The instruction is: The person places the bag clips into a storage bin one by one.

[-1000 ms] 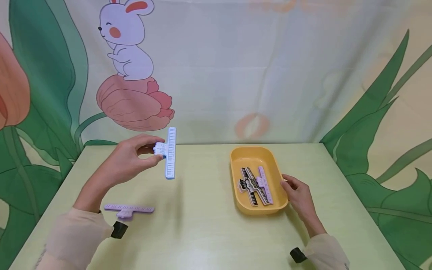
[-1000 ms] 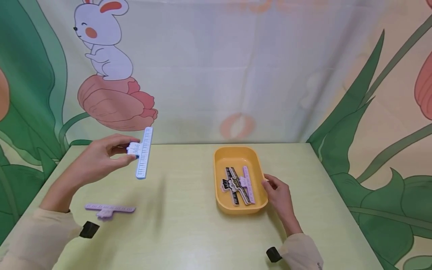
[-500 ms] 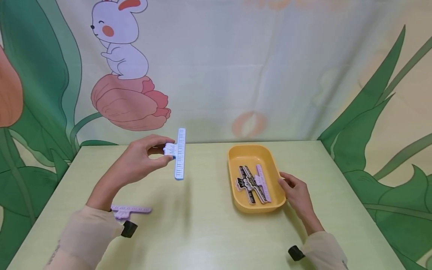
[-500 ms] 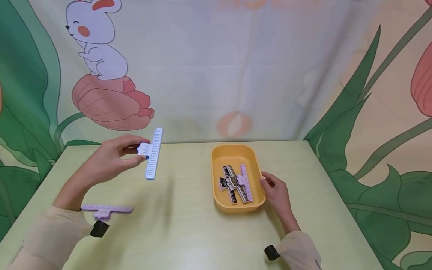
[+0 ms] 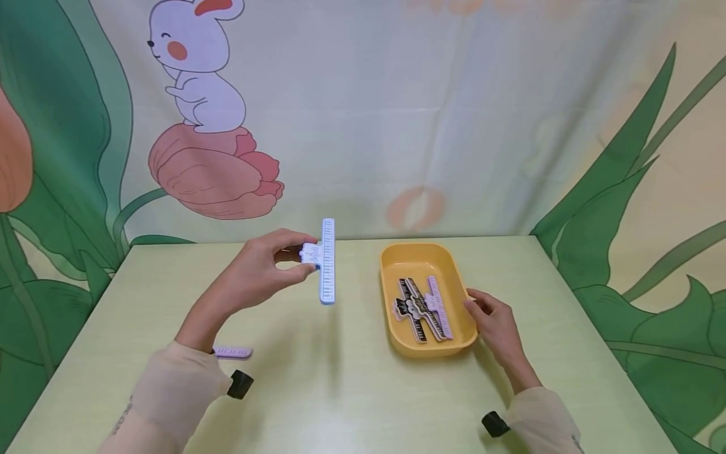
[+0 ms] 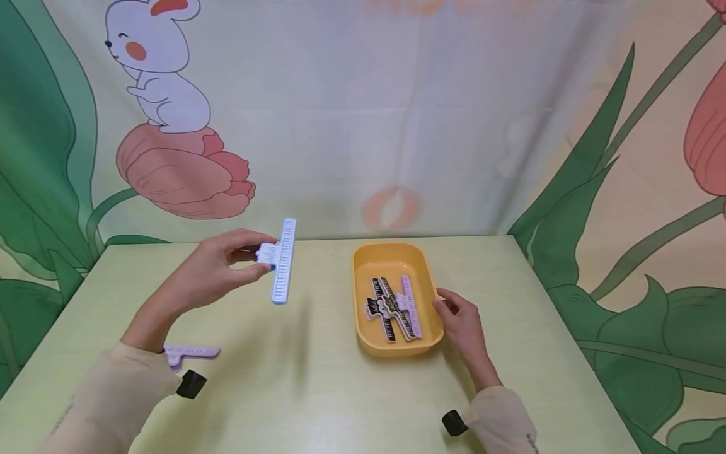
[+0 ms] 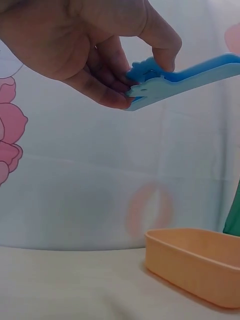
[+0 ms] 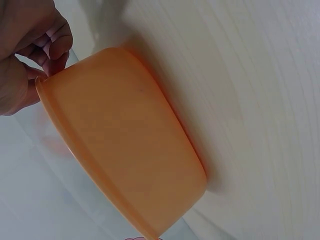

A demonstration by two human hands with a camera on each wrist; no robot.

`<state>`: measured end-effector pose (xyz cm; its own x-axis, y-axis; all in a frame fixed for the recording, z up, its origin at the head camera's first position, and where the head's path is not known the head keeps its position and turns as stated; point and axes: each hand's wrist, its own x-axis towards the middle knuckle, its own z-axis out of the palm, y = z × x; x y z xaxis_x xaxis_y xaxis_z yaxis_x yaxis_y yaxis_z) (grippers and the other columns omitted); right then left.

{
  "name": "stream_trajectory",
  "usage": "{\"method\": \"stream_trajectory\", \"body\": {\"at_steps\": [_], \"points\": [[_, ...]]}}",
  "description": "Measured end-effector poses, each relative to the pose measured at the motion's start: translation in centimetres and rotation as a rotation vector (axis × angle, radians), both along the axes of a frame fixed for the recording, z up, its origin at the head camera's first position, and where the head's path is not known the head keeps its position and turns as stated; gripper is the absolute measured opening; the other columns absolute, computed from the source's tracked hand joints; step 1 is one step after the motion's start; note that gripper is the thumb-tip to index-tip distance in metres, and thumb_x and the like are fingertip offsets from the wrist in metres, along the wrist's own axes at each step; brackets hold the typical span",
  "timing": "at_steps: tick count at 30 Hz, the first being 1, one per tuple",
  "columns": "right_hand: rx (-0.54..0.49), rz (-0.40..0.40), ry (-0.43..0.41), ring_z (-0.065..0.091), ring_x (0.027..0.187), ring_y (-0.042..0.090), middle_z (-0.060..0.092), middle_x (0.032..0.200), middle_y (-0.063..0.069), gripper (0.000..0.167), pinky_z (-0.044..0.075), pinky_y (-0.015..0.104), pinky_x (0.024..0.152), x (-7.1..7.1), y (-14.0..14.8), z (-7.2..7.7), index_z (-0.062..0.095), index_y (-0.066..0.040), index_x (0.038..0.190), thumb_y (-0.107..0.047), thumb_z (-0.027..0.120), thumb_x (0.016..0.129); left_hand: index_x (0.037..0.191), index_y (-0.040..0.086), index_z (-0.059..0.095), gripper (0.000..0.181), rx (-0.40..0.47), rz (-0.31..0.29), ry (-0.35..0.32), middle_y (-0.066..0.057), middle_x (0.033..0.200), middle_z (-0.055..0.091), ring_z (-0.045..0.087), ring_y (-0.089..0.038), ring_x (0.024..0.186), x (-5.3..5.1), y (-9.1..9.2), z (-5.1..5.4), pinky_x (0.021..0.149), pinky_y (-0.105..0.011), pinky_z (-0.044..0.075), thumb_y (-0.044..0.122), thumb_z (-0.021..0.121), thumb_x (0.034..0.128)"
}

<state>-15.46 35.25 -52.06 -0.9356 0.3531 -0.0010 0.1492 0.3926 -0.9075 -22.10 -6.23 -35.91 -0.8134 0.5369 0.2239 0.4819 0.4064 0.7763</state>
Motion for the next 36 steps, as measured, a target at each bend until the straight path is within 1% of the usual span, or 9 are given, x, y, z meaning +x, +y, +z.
{"method": "stream_trajectory", "body": {"at_steps": [3, 7, 10, 13, 17, 22, 29, 36], "points": [[-0.003, 0.002, -0.003, 0.052, 0.088, 0.021, 0.059, 0.105, 0.014, 0.042, 0.048, 0.02, 0.063, -0.1, 0.0, 0.0, 0.059, 0.0, 0.143, -0.02, 0.061, 0.106, 0.134, 0.0, 0.065, 0.042, 0.023, -0.017, -0.004, -0.011, 0.127, 0.063, 0.066, -0.026, 0.11, -0.1, 0.6, -0.2, 0.098, -0.038, 0.055, 0.007, 0.073, 0.0935], [0.002, 0.004, -0.007, 0.052, 0.088, 0.021, 0.059, 0.105, 0.014, 0.043, 0.048, 0.02, 0.062, -0.1, 0.0, 0.0, 0.058, 0.001, 0.143, -0.021, 0.061, 0.106, 0.133, 0.0, 0.065, 0.041, 0.037, -0.034, -0.003, -0.012, 0.125, 0.064, 0.066, -0.026, 0.109, -0.3, 1.5, -0.4, 0.099, -0.043, 0.055, 0.006, 0.073, 0.0933], [0.005, 0.004, -0.004, 0.052, 0.088, 0.021, 0.059, 0.106, 0.014, 0.043, 0.048, 0.02, 0.062, 0.0, 0.0, 0.0, 0.058, 0.001, 0.143, -0.02, 0.061, 0.106, 0.133, 0.0, 0.065, 0.042, 0.038, -0.039, -0.004, -0.012, 0.125, 0.064, 0.067, -0.026, 0.109, -0.3, 2.1, -0.4, 0.099, -0.044, 0.055, 0.007, 0.074, 0.0933], [0.004, 0.004, -0.002, 0.052, 0.087, 0.021, 0.059, 0.106, 0.014, 0.043, 0.048, 0.02, 0.062, -0.1, 0.0, 0.0, 0.058, 0.001, 0.143, -0.02, 0.061, 0.106, 0.133, 0.0, 0.065, 0.042, 0.048, -0.046, -0.005, -0.012, 0.124, 0.065, 0.067, -0.026, 0.109, -0.3, 2.8, -0.4, 0.098, -0.041, 0.055, 0.008, 0.075, 0.0932], [0.0, -0.001, -0.006, 0.052, 0.087, 0.02, 0.058, 0.103, 0.013, 0.043, 0.047, 0.02, 0.062, -0.2, 0.0, 0.0, 0.058, 0.001, 0.143, -0.02, 0.061, 0.106, 0.133, 0.001, 0.066, 0.041, 0.064, -0.067, -0.022, -0.01, 0.123, 0.065, 0.067, -0.025, 0.109, -0.3, 3.7, -0.5, 0.097, -0.037, 0.056, 0.008, 0.076, 0.093], [-0.003, -0.006, -0.011, 0.051, 0.088, 0.021, 0.057, 0.102, 0.012, 0.042, 0.047, 0.02, 0.062, -0.3, 0.1, -0.1, 0.058, 0.0, 0.143, -0.02, 0.061, 0.106, 0.133, 0.003, 0.067, 0.042, 0.062, -0.085, -0.046, -0.008, 0.124, 0.065, 0.067, -0.023, 0.109, -0.2, 4.8, -0.6, 0.096, -0.036, 0.056, 0.012, 0.076, 0.0931], [0.005, -0.006, -0.013, 0.05, 0.088, 0.02, 0.057, 0.101, 0.012, 0.043, 0.045, 0.02, 0.061, -0.2, 0.1, -0.1, 0.058, 0.0, 0.144, -0.02, 0.061, 0.106, 0.134, 0.003, 0.067, 0.043, 0.063, -0.103, -0.058, -0.008, 0.123, 0.065, 0.067, -0.023, 0.11, -0.1, 6.1, -0.6, 0.097, -0.035, 0.056, 0.014, 0.077, 0.0933], [0.021, -0.01, 0.034, 0.05, 0.082, 0.017, 0.059, 0.099, 0.012, 0.04, 0.044, 0.019, 0.059, -0.1, 0.1, -0.2, 0.061, 0.002, 0.139, -0.018, 0.062, 0.105, 0.129, 0.002, 0.069, 0.038, 0.099, -0.138, -0.055, -0.008, 0.122, 0.065, 0.068, -0.023, 0.108, -0.2, 7.2, -0.7, 0.097, -0.033, 0.056, 0.01, 0.077, 0.0924]]}}
